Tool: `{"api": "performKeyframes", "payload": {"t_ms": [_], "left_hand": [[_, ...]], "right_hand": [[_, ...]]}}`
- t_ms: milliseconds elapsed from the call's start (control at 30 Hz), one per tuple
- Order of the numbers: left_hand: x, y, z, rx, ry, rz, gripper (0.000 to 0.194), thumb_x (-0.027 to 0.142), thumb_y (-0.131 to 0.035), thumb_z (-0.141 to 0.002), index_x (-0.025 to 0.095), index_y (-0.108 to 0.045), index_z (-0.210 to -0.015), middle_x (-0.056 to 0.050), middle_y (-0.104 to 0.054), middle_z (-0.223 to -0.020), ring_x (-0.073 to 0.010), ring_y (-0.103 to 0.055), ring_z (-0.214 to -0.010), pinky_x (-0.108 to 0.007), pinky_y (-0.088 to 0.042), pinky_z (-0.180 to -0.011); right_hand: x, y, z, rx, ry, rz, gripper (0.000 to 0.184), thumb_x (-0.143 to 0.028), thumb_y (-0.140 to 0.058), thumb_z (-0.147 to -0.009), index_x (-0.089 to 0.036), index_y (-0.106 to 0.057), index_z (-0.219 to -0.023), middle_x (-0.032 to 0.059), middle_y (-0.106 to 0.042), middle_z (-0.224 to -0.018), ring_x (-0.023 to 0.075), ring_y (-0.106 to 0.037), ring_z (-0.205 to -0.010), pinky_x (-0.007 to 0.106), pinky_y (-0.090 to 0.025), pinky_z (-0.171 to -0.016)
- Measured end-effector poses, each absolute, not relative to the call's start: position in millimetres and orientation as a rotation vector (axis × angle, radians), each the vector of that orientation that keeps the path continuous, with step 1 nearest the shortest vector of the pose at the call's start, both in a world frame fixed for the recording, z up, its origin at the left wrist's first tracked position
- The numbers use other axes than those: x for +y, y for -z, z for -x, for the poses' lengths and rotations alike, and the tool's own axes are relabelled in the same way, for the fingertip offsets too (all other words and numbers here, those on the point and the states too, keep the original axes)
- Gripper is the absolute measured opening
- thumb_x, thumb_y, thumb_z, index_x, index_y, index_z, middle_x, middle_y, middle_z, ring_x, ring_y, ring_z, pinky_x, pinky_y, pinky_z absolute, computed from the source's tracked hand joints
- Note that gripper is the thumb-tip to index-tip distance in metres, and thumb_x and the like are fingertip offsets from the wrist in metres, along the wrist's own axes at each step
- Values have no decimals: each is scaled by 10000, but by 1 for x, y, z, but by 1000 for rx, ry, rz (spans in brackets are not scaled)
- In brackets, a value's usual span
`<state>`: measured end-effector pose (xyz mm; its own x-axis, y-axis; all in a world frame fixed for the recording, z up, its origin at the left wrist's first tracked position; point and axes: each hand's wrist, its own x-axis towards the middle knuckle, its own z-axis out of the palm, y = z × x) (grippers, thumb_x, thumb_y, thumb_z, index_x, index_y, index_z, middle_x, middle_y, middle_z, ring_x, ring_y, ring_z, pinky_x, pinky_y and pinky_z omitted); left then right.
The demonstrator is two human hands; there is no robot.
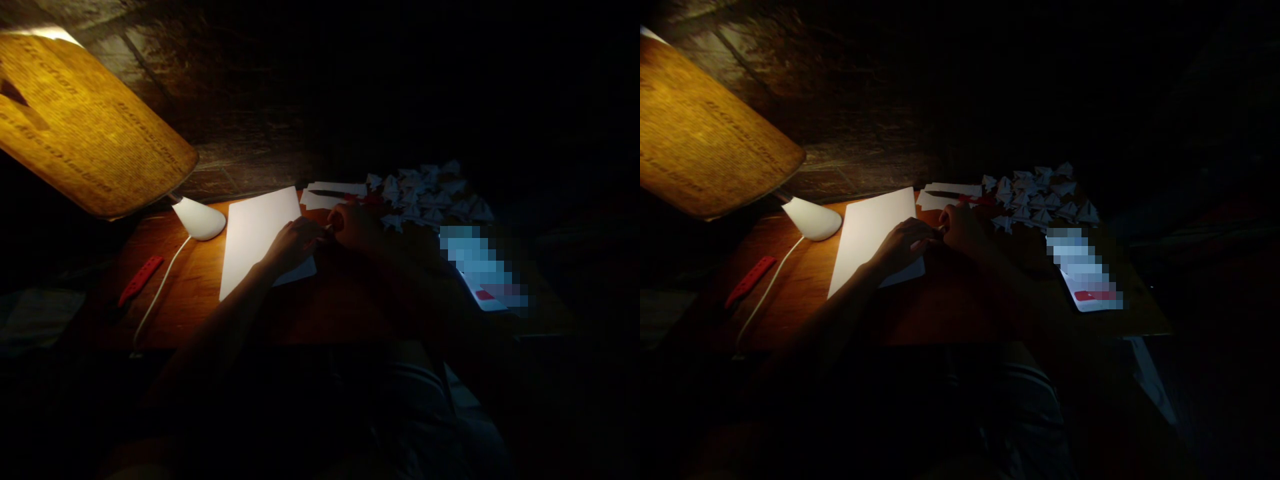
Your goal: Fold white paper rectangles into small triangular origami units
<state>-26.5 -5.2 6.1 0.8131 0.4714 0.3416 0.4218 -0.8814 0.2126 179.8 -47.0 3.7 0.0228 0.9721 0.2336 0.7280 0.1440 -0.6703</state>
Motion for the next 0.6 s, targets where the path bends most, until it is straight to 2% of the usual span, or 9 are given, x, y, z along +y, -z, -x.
{"api": "performKeyframes", "payload": {"t_ms": [167, 367, 600], "left_hand": [[-6, -7, 26, 668, -612, -2855, 261, 157, -568, -969, 226, -785, -1096, -83, -775, -1108, -240, -686, -1034, -416, -577, -924], [-9, -8, 26, 659, -630, -2799, 314, 125, -567, -958, 245, -798, -1133, -79, -770, -1151, -237, -671, -1082, -424, -576, -975], [-10, -11, 23, 672, -609, -2784, 284, 151, -567, -975, 241, -804, -1101, -76, -772, -1098, -222, -680, -1038, -408, -579, -964]], "right_hand": [[-51, -11, -182, -1769, -536, 1654, 209, -118, -791, -741, -150, -752, -944, 112, -665, -1052, 199, -616, -834, 338, -498, -786], [-47, -11, -184, -1785, -540, 1660, 170, -91, -782, -725, -164, -774, -878, 87, -746, -912, 220, -675, -857, 333, -525, -799], [-43, -18, -182, -1727, -643, 1700, 151, -64, -777, -716, -150, -752, -838, 101, -793, -928, 214, -715, -837, 320, -531, -773]]}}
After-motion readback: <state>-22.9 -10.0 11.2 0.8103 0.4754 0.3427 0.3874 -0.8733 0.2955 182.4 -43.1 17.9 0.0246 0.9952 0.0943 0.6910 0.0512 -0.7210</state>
